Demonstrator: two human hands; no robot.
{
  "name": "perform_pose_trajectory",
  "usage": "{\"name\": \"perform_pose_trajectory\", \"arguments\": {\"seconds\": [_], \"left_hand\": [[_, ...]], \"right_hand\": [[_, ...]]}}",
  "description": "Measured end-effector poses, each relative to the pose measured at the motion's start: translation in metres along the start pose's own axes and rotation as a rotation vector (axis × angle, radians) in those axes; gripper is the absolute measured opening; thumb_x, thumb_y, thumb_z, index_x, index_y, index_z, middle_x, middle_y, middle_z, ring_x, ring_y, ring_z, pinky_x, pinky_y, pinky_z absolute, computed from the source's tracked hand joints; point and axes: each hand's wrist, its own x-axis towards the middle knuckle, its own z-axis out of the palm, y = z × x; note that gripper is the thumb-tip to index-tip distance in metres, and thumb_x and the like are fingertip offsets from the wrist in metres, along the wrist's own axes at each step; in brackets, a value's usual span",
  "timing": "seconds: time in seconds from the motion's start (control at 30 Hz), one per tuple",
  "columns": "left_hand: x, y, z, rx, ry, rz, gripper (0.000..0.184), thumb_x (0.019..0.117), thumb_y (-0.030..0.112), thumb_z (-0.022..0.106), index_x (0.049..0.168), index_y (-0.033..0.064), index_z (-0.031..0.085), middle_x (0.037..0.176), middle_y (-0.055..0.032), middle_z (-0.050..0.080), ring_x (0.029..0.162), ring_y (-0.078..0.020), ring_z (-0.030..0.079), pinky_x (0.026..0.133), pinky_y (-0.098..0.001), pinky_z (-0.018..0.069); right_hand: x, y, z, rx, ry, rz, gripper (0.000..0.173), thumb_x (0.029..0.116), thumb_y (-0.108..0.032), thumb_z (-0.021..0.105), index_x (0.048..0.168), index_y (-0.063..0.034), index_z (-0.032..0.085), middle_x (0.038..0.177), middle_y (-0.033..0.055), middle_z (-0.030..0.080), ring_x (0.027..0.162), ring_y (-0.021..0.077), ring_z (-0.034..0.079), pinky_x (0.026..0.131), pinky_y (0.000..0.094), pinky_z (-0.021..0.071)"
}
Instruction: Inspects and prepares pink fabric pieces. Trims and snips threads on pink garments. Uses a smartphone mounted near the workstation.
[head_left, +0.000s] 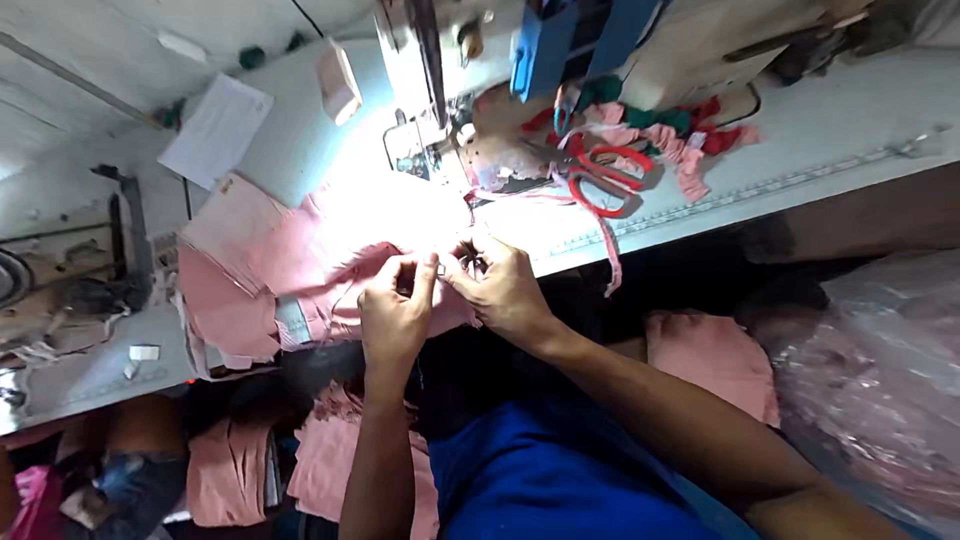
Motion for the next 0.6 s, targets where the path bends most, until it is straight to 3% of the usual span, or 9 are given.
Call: {"name": "perform_pose_trajectory", "arguments": {"seconds": [0.07,0.13,0.23,0.33,0.4,0.47,0.53,0.6], "left_hand": [[0.006,-0.005,-0.001,-0.062,-0.087,-0.02,0.025,0.1019,0.037,0.064,0.096,0.0149,0.075,0.077,0.0057,0.07,0.063,-0.0041,0.064,0.058,-0.0258,0.055],[0.01,-0.009,-0.002,-0.216,-0.155,-0.015,0.018,0.102,0.026,0.065,0.099,0.0107,0.074,0.079,0.0026,0.071,0.065,-0.006,0.065,0.059,-0.0244,0.0564],[0.014,-0.01,0.0,-0.387,-0.171,0.013,0.011,0.1017,0.017,0.065,0.1,0.0078,0.07,0.081,-0.0004,0.067,0.066,-0.0086,0.063,0.059,-0.0237,0.0549],[0.01,-0.004,0.006,-0.236,-0.064,0.077,0.01,0.1019,0.018,0.063,0.095,0.0111,0.067,0.08,0.0025,0.065,0.066,-0.007,0.063,0.057,-0.0239,0.0554],[0.004,0.005,0.011,0.036,0.048,0.141,0.015,0.1013,0.023,0.062,0.093,0.0125,0.069,0.081,0.0048,0.064,0.072,-0.0045,0.063,0.063,-0.0238,0.0545],[0.0,0.01,0.015,0.223,0.136,0.22,0.019,0.1005,0.023,0.061,0.089,0.0104,0.07,0.08,0.0019,0.064,0.078,-0.0087,0.062,0.069,-0.0282,0.0511],[-0.003,0.01,0.018,0.216,0.179,0.253,0.019,0.0999,0.02,0.061,0.09,0.0075,0.072,0.081,-0.0002,0.064,0.08,-0.0106,0.061,0.071,-0.0281,0.0497],[-0.003,0.005,0.016,0.067,0.12,0.208,0.019,0.1025,0.019,0.059,0.094,0.0072,0.07,0.084,0.0011,0.063,0.078,-0.0067,0.061,0.069,-0.0238,0.0521]], "right_hand": [[0.0,-0.002,0.001,0.016,0.009,-0.023,0.011,0.0967,-0.019,0.069,0.103,-0.009,0.07,0.086,-0.0002,0.065,0.064,0.0054,0.056,0.055,0.0229,0.0484],[-0.001,-0.002,0.002,0.007,0.011,-0.047,0.01,0.0966,-0.017,0.068,0.102,-0.0083,0.07,0.088,0.0001,0.065,0.068,0.0047,0.057,0.058,0.0218,0.0494],[0.002,-0.002,0.001,-0.032,0.026,-0.088,0.011,0.0955,-0.018,0.069,0.101,-0.0079,0.071,0.088,-0.0002,0.066,0.072,0.0043,0.059,0.062,0.021,0.0502],[0.004,-0.004,-0.002,-0.07,0.037,-0.104,0.016,0.0932,-0.018,0.071,0.104,-0.006,0.071,0.088,0.001,0.066,0.074,0.0058,0.06,0.062,0.0225,0.0514],[0.002,-0.002,0.001,-0.094,0.076,-0.095,0.017,0.0913,-0.019,0.071,0.102,-0.0058,0.069,0.087,0.0019,0.066,0.074,0.0075,0.061,0.062,0.0246,0.0509],[0.0,0.0,0.005,-0.101,0.117,-0.075,0.016,0.0906,-0.019,0.071,0.099,-0.0061,0.068,0.085,0.0019,0.064,0.071,0.0077,0.059,0.058,0.0247,0.049],[0.0,-0.003,0.005,-0.06,0.117,-0.03,0.013,0.0926,-0.02,0.07,0.098,-0.0078,0.068,0.082,-0.0001,0.062,0.066,0.0059,0.054,0.055,0.0228,0.0456],[0.002,-0.006,-0.001,0.05,0.041,0.052,0.009,0.0946,-0.018,0.068,0.097,-0.0096,0.066,0.08,-0.0019,0.061,0.063,0.004,0.054,0.053,0.0205,0.0455]]}}
